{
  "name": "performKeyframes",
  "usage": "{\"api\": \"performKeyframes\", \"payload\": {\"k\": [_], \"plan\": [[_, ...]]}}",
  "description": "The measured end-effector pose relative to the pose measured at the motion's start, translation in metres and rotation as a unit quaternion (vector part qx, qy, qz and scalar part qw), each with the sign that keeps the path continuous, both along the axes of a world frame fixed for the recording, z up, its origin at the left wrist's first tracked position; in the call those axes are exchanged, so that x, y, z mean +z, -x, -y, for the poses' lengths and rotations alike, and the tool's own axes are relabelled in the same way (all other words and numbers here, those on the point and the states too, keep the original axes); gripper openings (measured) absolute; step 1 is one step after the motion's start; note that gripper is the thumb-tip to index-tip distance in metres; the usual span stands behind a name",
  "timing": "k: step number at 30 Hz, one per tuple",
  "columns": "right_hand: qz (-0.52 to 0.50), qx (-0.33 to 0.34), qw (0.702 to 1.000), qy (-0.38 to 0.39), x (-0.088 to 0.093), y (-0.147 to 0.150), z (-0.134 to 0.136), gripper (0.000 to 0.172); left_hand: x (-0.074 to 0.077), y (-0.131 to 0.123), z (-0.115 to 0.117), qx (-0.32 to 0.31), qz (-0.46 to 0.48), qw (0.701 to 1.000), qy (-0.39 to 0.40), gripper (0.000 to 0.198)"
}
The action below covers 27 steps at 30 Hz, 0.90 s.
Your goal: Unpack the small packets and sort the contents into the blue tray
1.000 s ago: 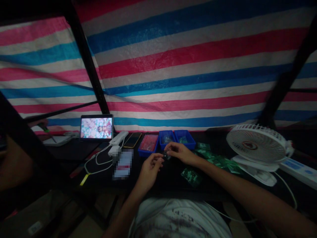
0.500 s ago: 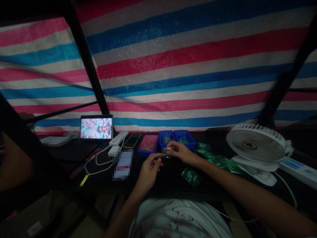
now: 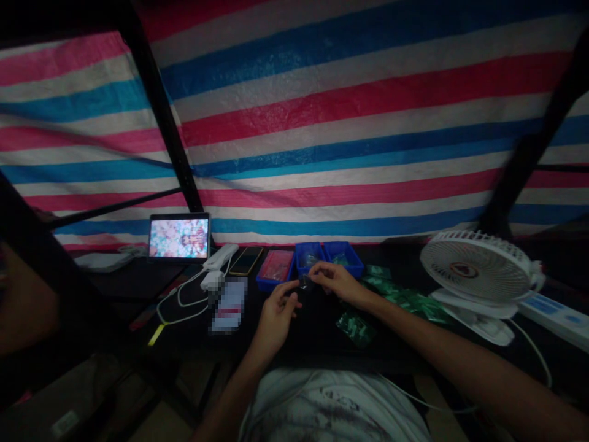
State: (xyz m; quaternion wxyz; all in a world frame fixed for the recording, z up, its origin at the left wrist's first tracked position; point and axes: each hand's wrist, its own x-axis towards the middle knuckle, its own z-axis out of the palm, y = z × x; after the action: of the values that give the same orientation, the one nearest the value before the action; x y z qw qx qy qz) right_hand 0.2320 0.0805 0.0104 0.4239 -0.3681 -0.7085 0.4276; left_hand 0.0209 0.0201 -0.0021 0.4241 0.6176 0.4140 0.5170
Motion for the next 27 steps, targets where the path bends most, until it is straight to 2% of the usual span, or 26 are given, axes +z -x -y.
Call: {"api": "performKeyframes", "payload": {"k": [4,7,12,18,27], "plan": [[-0.025,0.03,0.997,0.06,0.001,0.001,0.002,0.038,0.0,0.0,0.0,0.004,0.002,1.0,0.013,0.044],[-0.047,0.044,0.996,0.069,0.002,0.003,0.003,0.039,-0.002,-0.001,-0.001,0.001,0.016,1.0,0.011,0.041],[-0.055,0.04,0.997,0.039,0.001,0.002,0.002,0.037,-0.008,-0.002,-0.002,-0.022,0.041,0.999,0.008,0.042],[-0.058,0.066,0.996,0.013,-0.001,0.001,0.002,0.035,-0.01,-0.001,-0.002,-0.039,0.004,0.999,0.013,0.036],[-0.088,0.087,0.992,0.003,0.001,0.004,0.004,0.034,-0.002,0.0,0.001,-0.027,-0.015,1.0,-0.007,0.033]]}}
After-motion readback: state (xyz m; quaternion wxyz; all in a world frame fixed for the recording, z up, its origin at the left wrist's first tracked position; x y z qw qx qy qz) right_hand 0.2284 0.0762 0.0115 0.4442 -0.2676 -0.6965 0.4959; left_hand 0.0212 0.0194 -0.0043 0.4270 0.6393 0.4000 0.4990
